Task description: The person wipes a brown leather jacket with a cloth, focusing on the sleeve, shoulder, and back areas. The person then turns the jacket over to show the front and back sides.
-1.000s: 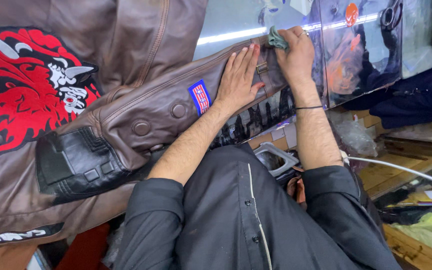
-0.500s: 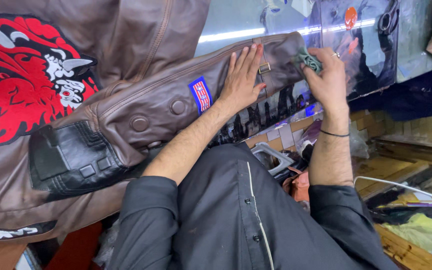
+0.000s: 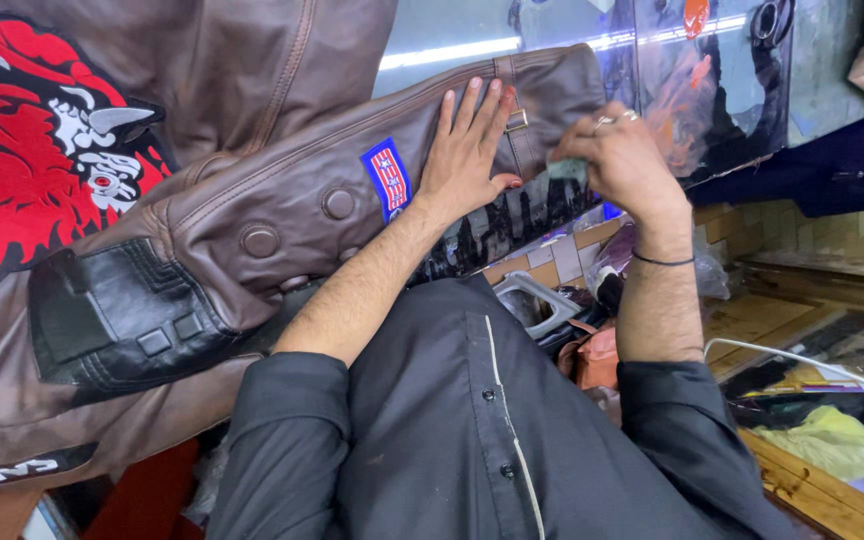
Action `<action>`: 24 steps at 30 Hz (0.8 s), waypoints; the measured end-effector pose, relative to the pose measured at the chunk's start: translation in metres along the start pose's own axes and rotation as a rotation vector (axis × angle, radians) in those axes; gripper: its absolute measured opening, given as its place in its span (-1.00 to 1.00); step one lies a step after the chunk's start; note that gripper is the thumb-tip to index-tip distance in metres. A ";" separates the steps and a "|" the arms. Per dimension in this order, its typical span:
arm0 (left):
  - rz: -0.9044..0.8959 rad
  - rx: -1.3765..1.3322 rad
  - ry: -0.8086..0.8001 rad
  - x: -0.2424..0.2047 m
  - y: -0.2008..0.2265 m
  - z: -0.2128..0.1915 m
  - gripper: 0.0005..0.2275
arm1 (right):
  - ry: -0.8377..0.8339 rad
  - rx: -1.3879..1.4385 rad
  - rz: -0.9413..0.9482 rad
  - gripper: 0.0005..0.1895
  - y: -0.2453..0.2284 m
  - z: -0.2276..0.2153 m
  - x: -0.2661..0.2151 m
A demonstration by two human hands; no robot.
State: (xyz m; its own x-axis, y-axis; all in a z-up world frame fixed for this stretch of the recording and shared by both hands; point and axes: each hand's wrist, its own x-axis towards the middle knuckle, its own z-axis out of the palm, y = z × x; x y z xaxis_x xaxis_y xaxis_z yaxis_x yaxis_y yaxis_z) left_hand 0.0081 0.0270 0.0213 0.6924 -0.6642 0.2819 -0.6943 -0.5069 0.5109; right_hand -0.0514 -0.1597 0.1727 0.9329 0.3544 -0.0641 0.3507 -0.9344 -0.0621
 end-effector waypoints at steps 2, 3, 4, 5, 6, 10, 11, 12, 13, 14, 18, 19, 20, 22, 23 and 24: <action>-0.009 -0.007 -0.029 -0.001 0.000 0.000 0.10 | 0.109 -0.029 -0.026 -0.63 -0.001 0.001 -0.003; -0.009 -0.013 -0.043 0.000 0.000 0.000 0.10 | 0.162 -0.046 -0.036 -0.64 -0.001 0.002 -0.007; -0.011 -0.017 -0.043 0.001 0.002 0.001 0.10 | 0.096 -0.084 -0.031 -0.62 -0.001 0.003 -0.012; -0.014 -0.016 -0.045 0.001 0.000 0.000 0.10 | 0.033 -0.120 -0.028 -0.59 -0.002 0.005 -0.017; -0.016 -0.014 -0.046 0.001 -0.001 0.000 0.10 | -0.029 -0.156 -0.024 -0.57 -0.004 0.007 -0.022; -0.010 -0.046 -0.007 -0.003 -0.002 0.005 0.10 | 0.131 0.026 0.126 -0.64 -0.002 0.013 -0.046; -0.012 -0.046 -0.002 -0.001 -0.001 0.006 0.10 | 0.264 0.085 0.199 -0.68 -0.001 0.013 -0.055; -0.013 -0.046 0.003 0.002 0.000 0.007 0.10 | 0.397 0.145 0.269 -0.71 -0.001 0.017 -0.060; -0.017 -0.053 0.002 0.003 0.001 0.009 0.11 | 0.519 0.230 0.334 -0.69 -0.003 0.022 -0.070; -0.021 -0.060 0.000 0.004 0.003 0.010 0.12 | 0.642 0.315 0.397 -0.67 -0.005 0.031 -0.074; 0.013 -0.015 0.021 0.005 0.003 0.009 0.11 | 0.816 0.160 0.389 -0.64 -0.018 0.077 -0.073; 0.008 -0.008 0.001 0.006 0.004 0.008 0.11 | 0.814 0.197 0.344 -0.62 -0.021 0.090 -0.069; 0.002 -0.001 -0.019 0.005 0.004 0.007 0.11 | 0.812 0.234 0.299 -0.56 -0.017 0.098 -0.066; -0.003 0.013 -0.048 0.003 0.005 0.007 0.11 | 0.712 0.028 0.216 -0.53 -0.012 0.114 -0.063; -0.003 0.020 -0.052 0.003 0.005 0.007 0.11 | 0.659 -0.075 0.171 -0.51 -0.008 0.121 -0.061; -0.004 0.027 -0.055 0.005 0.006 0.007 0.11 | 0.719 -0.088 0.250 -0.52 0.000 0.121 -0.062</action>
State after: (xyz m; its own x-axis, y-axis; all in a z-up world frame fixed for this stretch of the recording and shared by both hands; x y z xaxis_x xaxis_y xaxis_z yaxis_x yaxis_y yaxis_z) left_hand 0.0064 0.0170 0.0203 0.6837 -0.6912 0.2343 -0.6973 -0.5239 0.4892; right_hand -0.1190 -0.1774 0.0560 0.7987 0.0497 0.5997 0.0989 -0.9939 -0.0494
